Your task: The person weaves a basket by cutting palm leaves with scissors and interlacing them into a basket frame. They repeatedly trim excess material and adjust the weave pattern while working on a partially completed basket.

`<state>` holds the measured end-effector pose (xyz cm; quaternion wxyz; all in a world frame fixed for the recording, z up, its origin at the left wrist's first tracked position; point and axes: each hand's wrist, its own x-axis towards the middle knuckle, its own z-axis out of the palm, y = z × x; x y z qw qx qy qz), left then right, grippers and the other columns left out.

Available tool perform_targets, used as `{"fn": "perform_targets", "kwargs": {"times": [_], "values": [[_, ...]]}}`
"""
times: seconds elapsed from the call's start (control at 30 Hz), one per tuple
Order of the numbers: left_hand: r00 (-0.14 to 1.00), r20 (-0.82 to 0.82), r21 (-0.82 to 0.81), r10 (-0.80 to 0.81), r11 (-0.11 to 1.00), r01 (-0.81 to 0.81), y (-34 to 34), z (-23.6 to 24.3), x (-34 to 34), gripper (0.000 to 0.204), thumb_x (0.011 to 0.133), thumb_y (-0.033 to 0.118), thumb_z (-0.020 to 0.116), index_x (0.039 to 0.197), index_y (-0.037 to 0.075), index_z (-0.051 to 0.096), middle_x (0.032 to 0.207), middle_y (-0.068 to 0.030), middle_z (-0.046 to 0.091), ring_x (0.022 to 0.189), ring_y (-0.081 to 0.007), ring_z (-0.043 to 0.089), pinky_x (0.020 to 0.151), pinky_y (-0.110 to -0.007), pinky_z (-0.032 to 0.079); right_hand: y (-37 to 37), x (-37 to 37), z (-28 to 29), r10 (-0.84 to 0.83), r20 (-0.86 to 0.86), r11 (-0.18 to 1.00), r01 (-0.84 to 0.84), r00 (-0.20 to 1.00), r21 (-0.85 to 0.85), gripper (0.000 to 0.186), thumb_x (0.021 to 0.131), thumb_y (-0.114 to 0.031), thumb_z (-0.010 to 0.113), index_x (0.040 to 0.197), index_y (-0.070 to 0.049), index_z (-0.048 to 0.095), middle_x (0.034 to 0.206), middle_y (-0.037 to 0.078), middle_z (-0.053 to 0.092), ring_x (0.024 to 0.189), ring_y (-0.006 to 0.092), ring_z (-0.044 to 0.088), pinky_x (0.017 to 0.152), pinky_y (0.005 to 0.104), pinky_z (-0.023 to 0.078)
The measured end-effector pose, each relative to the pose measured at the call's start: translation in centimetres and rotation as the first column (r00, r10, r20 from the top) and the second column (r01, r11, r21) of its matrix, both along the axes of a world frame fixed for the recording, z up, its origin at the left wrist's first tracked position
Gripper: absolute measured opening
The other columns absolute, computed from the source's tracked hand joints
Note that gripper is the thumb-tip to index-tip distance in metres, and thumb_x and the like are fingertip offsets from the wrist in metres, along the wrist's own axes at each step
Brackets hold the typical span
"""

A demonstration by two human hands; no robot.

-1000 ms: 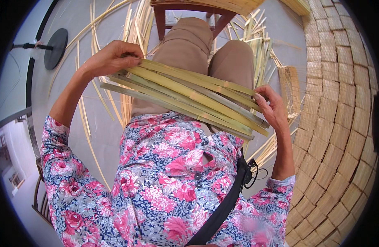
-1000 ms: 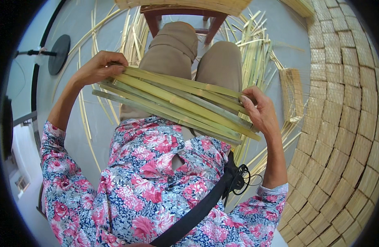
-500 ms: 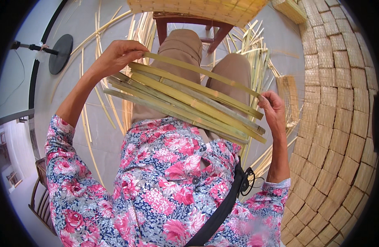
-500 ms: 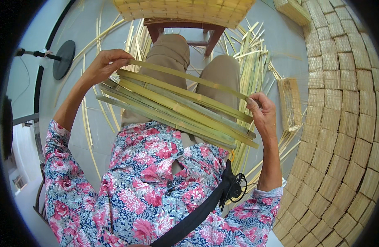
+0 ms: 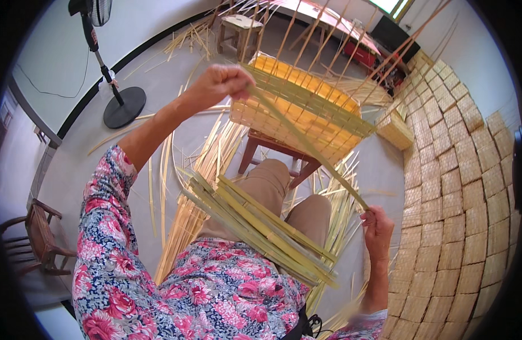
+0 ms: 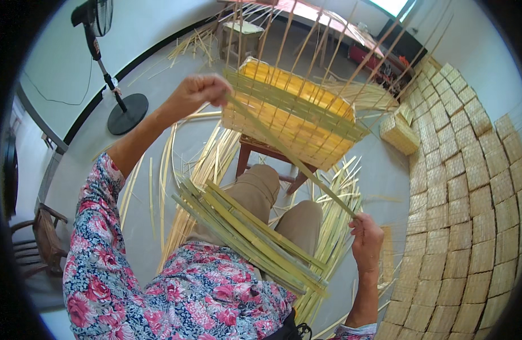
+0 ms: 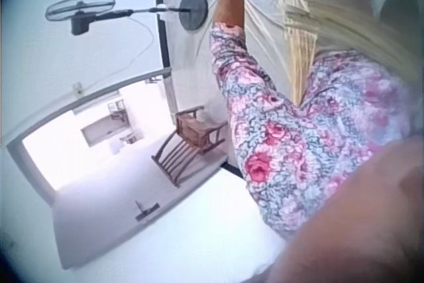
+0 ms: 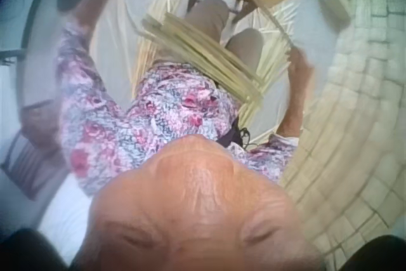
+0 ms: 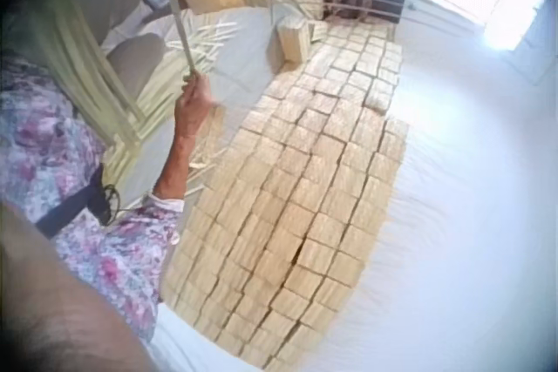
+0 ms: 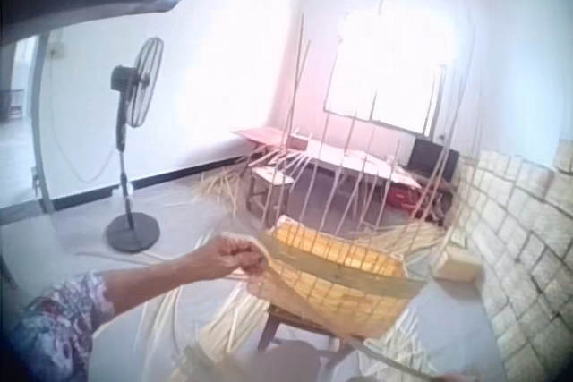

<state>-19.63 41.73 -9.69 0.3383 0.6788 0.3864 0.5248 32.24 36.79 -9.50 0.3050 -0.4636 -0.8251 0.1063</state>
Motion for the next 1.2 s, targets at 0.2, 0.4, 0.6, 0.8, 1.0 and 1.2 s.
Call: {"fn": "perform_targets", "kwargs": {"times": [0.2, 0.4, 0.6, 0.8, 1.0, 1.2], "values": [[0.744, 0.059, 0.309, 0.666, 0.696, -0.648, 5.4, 3.5, -1.8, 0.047, 0.090, 0.029, 0.076, 0.125, 0.005, 0.059, 0.110, -0.0095, 0.070, 0.102, -0.0164, 0.066, 0.089, -0.030, 0.053, 2.9, -0.9, 0.6, -0.129, -0.470, 0.981, 0.182, 0.873, 0.069, 0.014, 0.103, -0.016, 0.055, 0.102, -0.003, 0.062, 0.082, 0.005, 0.064, 0.065, 0.0102, 0.057, 0.064, 0.0261, 0.053], [0.869, 0.094, 0.133, 0.485, 0.859, -0.494, 8.0, 6.6, -2.3, 0.042, 0.084, 0.042, 0.080, 0.102, 0.006, 0.068, 0.090, -0.0036, 0.068, 0.092, -0.0119, 0.062, 0.083, -0.029, 0.049, 11.6, -2.2, 1.3, -0.222, -0.810, 0.975, 0.111, 0.542, -0.193, 0.015, 0.100, -0.017, 0.060, 0.101, -0.002, 0.061, 0.097, 0.009, 0.069, 0.083, 0.0158, 0.068, 0.075, 0.0297, 0.056], [0.915, -0.003, 0.338, 0.404, 0.861, -0.380, 5.6, 9.3, 0.2, 0.041, 0.091, 0.047, 0.071, 0.097, 0.007, 0.074, 0.089, -0.0061, 0.071, 0.076, -0.0115, 0.066, 0.077, -0.025, 0.051, 17.8, -7.2, 1.5, -0.200, -0.858, 0.940, -0.153, 0.473, -0.304, 0.011, 0.096, -0.018, 0.067, 0.102, -0.008, 0.067, 0.103, 0.001, 0.069, 0.094, 0.0104, 0.066, 0.080, 0.0292, 0.056], [0.883, -0.332, 0.318, 0.333, 0.920, -0.227, 6.8, 9.6, 1.5, 0.045, 0.090, 0.037, 0.073, 0.123, 0.008, 0.066, 0.114, -0.0139, 0.068, 0.080, -0.0195, 0.068, 0.084, -0.032, 0.055, 19.4, -7.4, -0.5, -0.098, -0.762, 0.968, -0.117, 0.640, -0.223, 0.005, 0.095, -0.017, 0.069, 0.096, -0.012, 0.070, 0.085, -0.005, 0.066, 0.075, 0.0032, 0.057, 0.066, 0.0220, 0.047], [0.868, -0.487, 0.187, 0.095, 0.982, -0.002, 5.1, 12.8, -1.3, 0.036, 0.092, 0.032, 0.069, 0.119, 0.007, 0.070, 0.106, -0.0087, 0.072, 0.086, -0.0165, 0.069, 0.082, -0.028, 0.055, 16.6, -8.5, -2.3, -0.059, -0.723, 0.990, -0.052, 0.688, -0.131, 0.005, 0.095, -0.019, 0.070, 0.095, -0.014, 0.071, 0.080, -0.009, 0.063, 0.070, 0.0003, 0.052, 0.062, 0.0185, 0.041], [0.762, -0.632, 0.122, 0.141, 0.989, -0.081, 6.7, 11.9, 4.2, 0.094, 0.081, 0.048, 0.074, 0.155, 0.008, 0.032, 0.146, -0.0219, 0.048, 0.110, -0.0302, 0.066, 0.097, -0.043, 0.053, 14.3, -9.7, -2.8, -0.026, -0.752, 0.994, -0.066, 0.658, -0.092, 0.011, 0.094, -0.014, 0.070, 0.095, -0.004, 0.071, 0.079, -0.005, 0.059, 0.073, 0.0039, 0.048, 0.067, 0.0222, 0.041]]}}
